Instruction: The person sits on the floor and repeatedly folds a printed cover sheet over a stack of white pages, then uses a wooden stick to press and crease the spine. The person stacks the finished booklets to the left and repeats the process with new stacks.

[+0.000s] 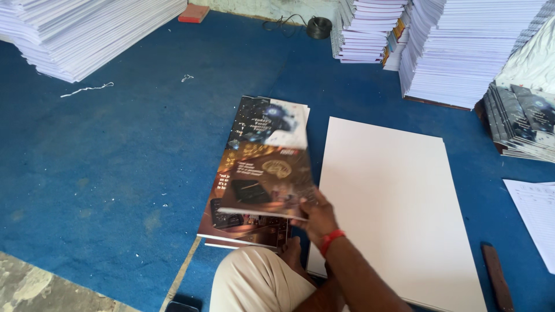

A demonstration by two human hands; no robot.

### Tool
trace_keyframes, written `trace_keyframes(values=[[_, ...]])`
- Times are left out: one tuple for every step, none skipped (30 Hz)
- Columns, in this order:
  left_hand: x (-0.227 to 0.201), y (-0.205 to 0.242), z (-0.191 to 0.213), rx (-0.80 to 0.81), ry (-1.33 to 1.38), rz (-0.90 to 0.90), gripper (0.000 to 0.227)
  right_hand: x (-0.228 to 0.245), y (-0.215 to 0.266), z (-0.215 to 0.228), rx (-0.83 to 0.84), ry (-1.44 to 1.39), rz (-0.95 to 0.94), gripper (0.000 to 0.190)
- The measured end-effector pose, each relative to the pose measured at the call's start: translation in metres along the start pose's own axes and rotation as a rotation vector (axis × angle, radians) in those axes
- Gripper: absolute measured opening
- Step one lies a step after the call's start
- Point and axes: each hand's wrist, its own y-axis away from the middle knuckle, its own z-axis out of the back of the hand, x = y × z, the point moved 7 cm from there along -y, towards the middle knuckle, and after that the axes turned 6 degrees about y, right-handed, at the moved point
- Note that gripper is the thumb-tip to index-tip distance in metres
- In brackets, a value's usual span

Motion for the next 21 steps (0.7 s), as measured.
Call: trace_keyframes(values=[[0.0,-0.001,-0.001,-0.001,-0.001,-0.005,0.048,-0.008,-0.002,-0.011,0.059,0.014,-0.038,0.054],[0.0,-0.001,-0.002,-0.001,-0.007,-0.008,0.047,-0.016,-0.004,-0.02,0.118,0.029,-0.077,0.051],[-0.002,-0.001,-0.002,-0.002,-0.011,-0.014,0.046,-0.022,-0.006,-0.024,0.141,0.104,-0.093,0.054],[-0.001,0.0,-0.002,-0.002,-0.02,-0.014,0.045,-0.03,-0.007,-0.027,0.162,0.178,-0.111,0.058],[-0.002,0.0,-0.001,-0.01,-0.037,-0.01,0.045,-0.037,-0.009,-0.028,0.183,0.252,-0.129,0.063],[-0.001,0.001,-0.001,-0.009,-0.047,-0.016,0.044,-0.041,-0.011,-0.025,0.191,0.245,-0.148,0.054],[-0.001,0.001,-0.003,-0.003,-0.051,-0.019,0.043,-0.044,-0.013,-0.021,0.199,0.237,-0.166,0.048],[-0.001,0.001,-0.004,-0.003,-0.064,-0.022,0.042,-0.047,-0.014,-0.015,0.206,0.229,-0.184,0.045],[0.001,0.002,-0.003,-0.005,-0.077,-0.025,0.041,-0.047,-0.014,-0.009,0.226,0.291,-0.173,0.043],[0.001,0.003,-0.005,-0.003,-0.095,-0.029,0.04,-0.045,-0.013,-0.001,0.242,0.35,-0.159,0.042],[0.001,0.005,-0.003,-0.008,-0.116,-0.032,0.04,-0.044,-0.011,0.005,0.258,0.41,-0.146,0.04],[0.0,0.009,-0.003,-0.007,-0.141,-0.038,0.039,-0.042,-0.008,0.009,0.28,0.419,-0.14,0.039],[0.0,0.012,-0.005,-0.005,-0.169,-0.046,0.038,-0.038,-0.003,0.013,0.303,0.429,-0.134,0.039],[0.0,0.013,-0.011,-0.008,-0.209,-0.057,0.037,-0.032,0.001,0.017,0.325,0.437,-0.125,0.038],[0.0,0.015,-0.015,-0.008,-0.247,-0.069,0.036,-0.025,0.006,0.027,0.293,0.461,-0.104,0.038],[-0.003,0.019,-0.016,-0.011,-0.289,-0.083,0.036,-0.017,0.011,0.039,0.264,0.486,-0.085,0.039],[-0.007,0.023,-0.014,-0.028,-0.369,-0.106,0.035,-0.011,0.015,0.053,0.235,0.511,-0.065,0.04],[-0.013,0.026,-0.013,-0.039,-0.439,-0.134,0.034,-0.006,0.016,0.069,0.222,0.53,-0.059,0.04],[-0.019,0.031,-0.012,-0.051,-0.52,-0.162,0.033,-0.003,0.019,0.094,0.208,0.548,-0.053,0.04],[-0.027,0.037,-0.011,-0.084,-0.676,-0.243,0.033,-0.002,0.022,0.126,0.193,0.565,-0.048,0.04],[-0.037,0.043,-0.012,-0.13,-0.824,-0.328,0.032,-0.003,0.021,0.163,0.113,0.564,-0.058,0.038]])
